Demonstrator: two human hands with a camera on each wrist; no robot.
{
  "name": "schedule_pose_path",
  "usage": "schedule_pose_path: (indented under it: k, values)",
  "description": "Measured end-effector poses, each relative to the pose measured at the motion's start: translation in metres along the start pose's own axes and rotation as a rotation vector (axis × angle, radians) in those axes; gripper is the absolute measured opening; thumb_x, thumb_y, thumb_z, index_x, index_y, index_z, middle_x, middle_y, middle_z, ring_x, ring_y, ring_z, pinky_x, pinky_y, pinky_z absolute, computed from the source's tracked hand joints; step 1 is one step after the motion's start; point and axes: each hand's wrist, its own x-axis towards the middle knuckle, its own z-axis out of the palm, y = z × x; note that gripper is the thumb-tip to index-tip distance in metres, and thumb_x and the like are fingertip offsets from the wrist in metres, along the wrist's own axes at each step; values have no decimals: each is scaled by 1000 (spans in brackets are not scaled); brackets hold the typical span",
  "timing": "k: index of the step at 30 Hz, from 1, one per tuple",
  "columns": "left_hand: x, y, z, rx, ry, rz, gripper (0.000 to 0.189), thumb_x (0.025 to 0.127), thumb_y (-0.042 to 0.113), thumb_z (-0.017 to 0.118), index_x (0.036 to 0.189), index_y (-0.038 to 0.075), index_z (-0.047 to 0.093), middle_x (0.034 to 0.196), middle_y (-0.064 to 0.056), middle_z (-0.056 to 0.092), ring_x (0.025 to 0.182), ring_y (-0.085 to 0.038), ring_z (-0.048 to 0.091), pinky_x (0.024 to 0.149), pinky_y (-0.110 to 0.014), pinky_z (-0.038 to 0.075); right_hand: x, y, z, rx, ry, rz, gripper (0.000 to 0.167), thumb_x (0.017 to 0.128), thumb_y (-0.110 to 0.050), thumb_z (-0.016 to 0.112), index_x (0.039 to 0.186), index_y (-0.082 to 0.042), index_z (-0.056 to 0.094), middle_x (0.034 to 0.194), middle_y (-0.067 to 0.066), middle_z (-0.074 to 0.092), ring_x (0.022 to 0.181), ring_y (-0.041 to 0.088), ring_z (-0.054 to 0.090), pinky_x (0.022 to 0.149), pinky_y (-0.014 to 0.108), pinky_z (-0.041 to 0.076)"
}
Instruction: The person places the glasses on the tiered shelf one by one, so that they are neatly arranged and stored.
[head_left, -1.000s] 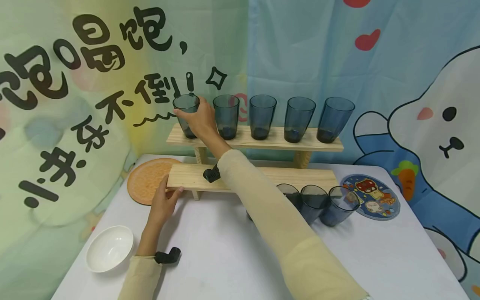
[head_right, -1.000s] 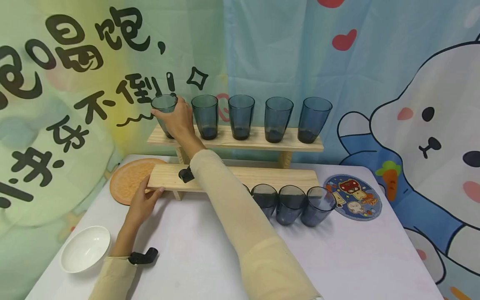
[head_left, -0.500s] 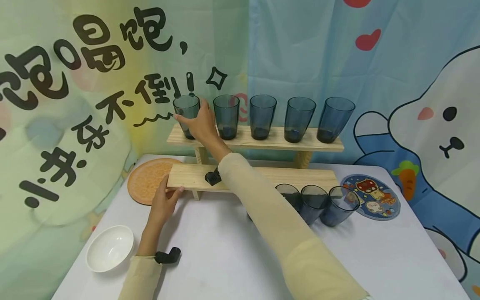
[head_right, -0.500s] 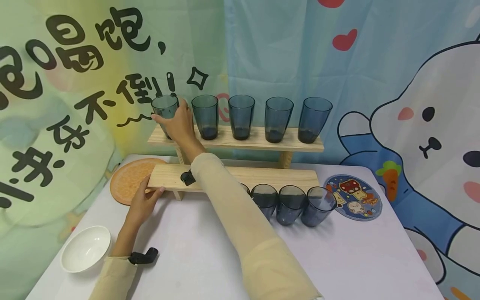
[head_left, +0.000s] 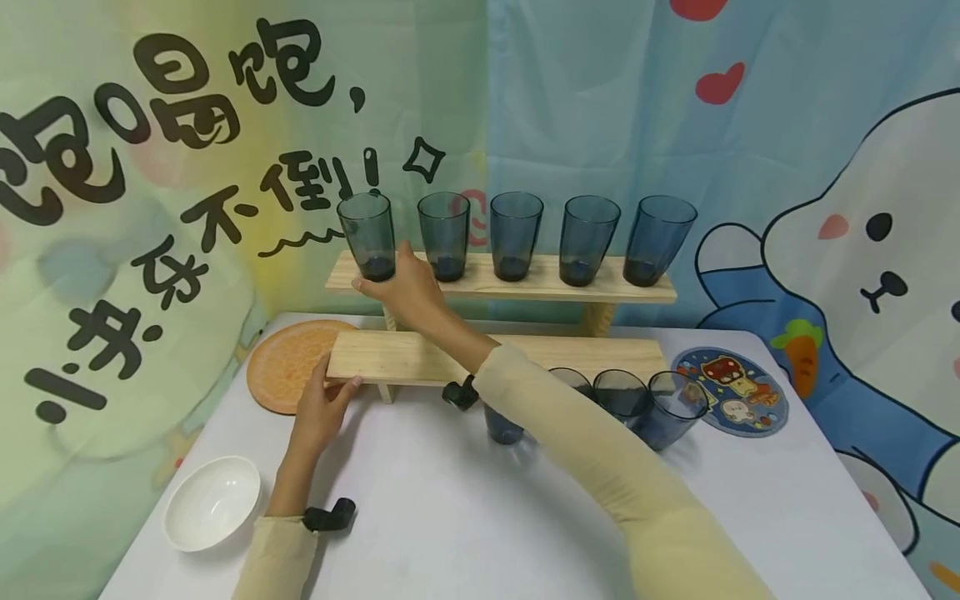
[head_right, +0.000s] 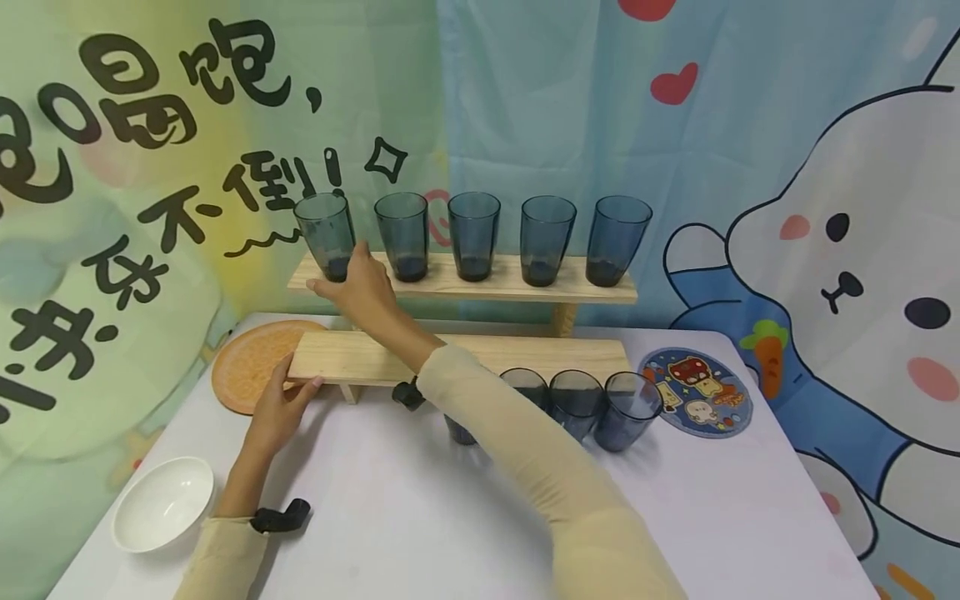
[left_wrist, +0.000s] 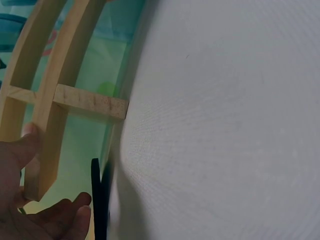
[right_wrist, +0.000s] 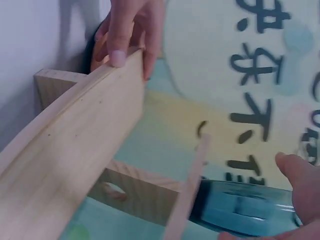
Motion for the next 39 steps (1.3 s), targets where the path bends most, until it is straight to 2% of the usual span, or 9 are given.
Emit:
schedule_pose_path:
  k: [3,6,8,12,15,22,29,35,39]
  values:
    - [0,0,0,-8,-1,6,78,110,30,59,169,3,14,164,-30,34,137,-49,56,111,-56,50,-18,5,-21,25,-57,-56,88,99,-46,74,165,-7,33,162,14,48,147,31,50,115,47,48]
    - [0,-1,-1,-8,4,10,77,110,30,59,169,4,15,164,-30,34,137,-49,56,111,-56,50,-36,15,-49,80,-98,-130,69,101,-42,73,157,-9,49,156,11,56,142,28,56,112,41,51]
    - [0,-2,-1,-9,9,11,76,110,29,59,168,4,16,164,-30,35,136,-49,56,110,-56,50,-48,25,-69,125,-99,-164,62,102,-39,72,152,-8,55,153,11,59,138,26,59,111,37,51]
    - [-1,-2,0,-5,16,17,74,110,26,60,167,3,19,163,-29,36,136,-49,56,110,-56,51,-74,51,-112,171,-35,-181,59,103,-38,71,151,-7,55,150,11,61,138,25,59,113,35,49]
    - [-1,-1,1,0,10,14,74,110,26,60,168,3,19,163,-29,36,136,-49,56,110,-56,51,-98,74,-142,170,32,-162,60,104,-40,70,153,-8,54,152,11,59,141,26,56,117,36,46]
    - [-3,1,1,4,5,13,74,110,28,59,167,3,19,162,-31,37,135,-50,57,109,-58,51,-159,132,-192,53,175,-45,66,102,-47,70,157,-17,50,157,10,54,147,31,51,118,51,44]
    - [-3,2,1,3,0,14,75,110,31,59,168,5,19,163,-30,36,136,-50,56,109,-58,50,-211,194,-213,-103,275,54,75,100,-46,73,160,-11,46,159,18,51,149,44,44,114,64,41]
    - [-3,2,0,1,1,11,74,111,30,58,168,6,18,163,-29,36,137,-49,56,109,-57,51,-241,241,-213,-106,248,145,90,99,-46,74,166,-6,30,166,26,37,151,51,36,116,64,34]
    - [-3,2,1,0,-1,15,74,111,29,58,168,5,18,163,-30,36,137,-49,56,110,-57,50,-253,263,-204,-122,241,163,94,96,-45,79,166,-5,30,163,31,39,149,53,38,114,62,34]
